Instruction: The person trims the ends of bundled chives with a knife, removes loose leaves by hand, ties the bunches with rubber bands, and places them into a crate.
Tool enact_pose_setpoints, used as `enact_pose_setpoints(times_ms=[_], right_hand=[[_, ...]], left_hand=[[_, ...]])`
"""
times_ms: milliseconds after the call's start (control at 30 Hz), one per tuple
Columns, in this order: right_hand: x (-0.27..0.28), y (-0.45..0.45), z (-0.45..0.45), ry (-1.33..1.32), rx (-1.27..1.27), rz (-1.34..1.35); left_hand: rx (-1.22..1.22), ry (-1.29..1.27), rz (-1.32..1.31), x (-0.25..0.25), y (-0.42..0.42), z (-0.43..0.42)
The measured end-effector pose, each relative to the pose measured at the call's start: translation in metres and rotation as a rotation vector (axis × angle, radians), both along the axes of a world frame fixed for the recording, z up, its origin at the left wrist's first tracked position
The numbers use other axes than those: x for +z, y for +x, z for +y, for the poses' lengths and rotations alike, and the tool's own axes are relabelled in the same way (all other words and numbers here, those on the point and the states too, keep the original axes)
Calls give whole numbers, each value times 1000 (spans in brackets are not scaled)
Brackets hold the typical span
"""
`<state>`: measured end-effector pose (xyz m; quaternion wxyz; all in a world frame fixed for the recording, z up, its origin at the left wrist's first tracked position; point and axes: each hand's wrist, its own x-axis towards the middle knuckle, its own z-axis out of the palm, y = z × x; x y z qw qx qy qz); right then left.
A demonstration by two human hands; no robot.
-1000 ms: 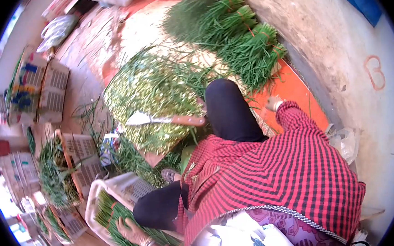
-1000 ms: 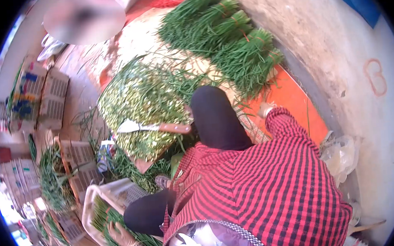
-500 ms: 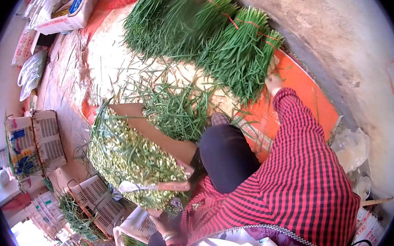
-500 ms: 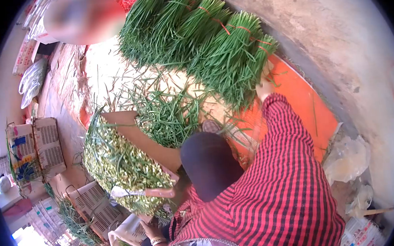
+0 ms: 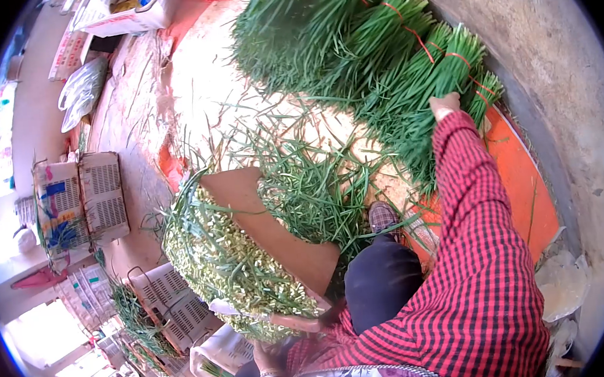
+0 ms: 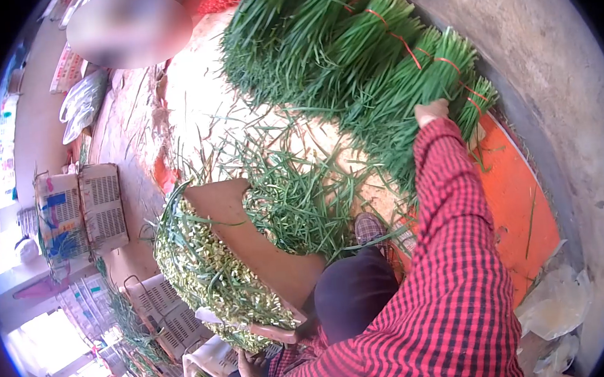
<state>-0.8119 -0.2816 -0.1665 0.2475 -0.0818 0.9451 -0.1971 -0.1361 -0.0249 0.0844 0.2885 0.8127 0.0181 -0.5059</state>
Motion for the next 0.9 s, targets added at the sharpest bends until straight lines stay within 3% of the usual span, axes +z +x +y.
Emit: enact_pose_setpoints(times_ms=[67, 133, 233, 300, 367, 433, 467, 533, 567, 600, 633, 700, 733, 800, 867, 900], right_hand=[[33, 0, 16, -288, -56, -39], [57, -10, 30, -554, -5, -75], [125, 9, 54, -600, 157, -127], [173, 44, 72, -639, 345, -180], [223, 86, 85, -769, 624, -290], [271, 131, 92, -873, 786, -493], [290, 151, 94, -862, 869, -644], [326, 213, 108, -874, 1026, -846], [345, 244, 115, -896, 1125, -913], [361, 278, 127, -914, 1217, -980], [378, 310, 140, -889, 1309, -1028], [373, 360, 165, -849, 1587, -1028], [379, 387, 178, -922, 1766, -943], [371, 424, 193, -866, 2026, -801], [352, 436, 180, -668, 1964, -1028], [335, 443, 176, -597, 1754, -972]], left_hand=[[114, -2, -103, -12, 13, 10], [-88, -100, -55, -17, 37, 21], [-746, -190, -442, -73, 129, 64], [-855, -118, -626, -44, 108, 38], [-773, -66, -960, -9, 71, 4], [-598, -415, -893, -14, 83, -13], [-423, -607, -630, 21, 54, -35], [-200, -846, -140, 18, 57, -56], [-328, -965, -39, 14, 58, -66], [-182, -1022, 165, 53, 26, -72], [-302, -1086, 237, 67, 16, -75], [-149, -1217, 532, 94, -1, -75], [-61, -1364, 279, 113, -13, -76], [-118, -1366, 442, 135, 22, -57], [-104, -1369, 402, 165, 45, -33], [-119, -1380, 277, 174, 58, -22]])
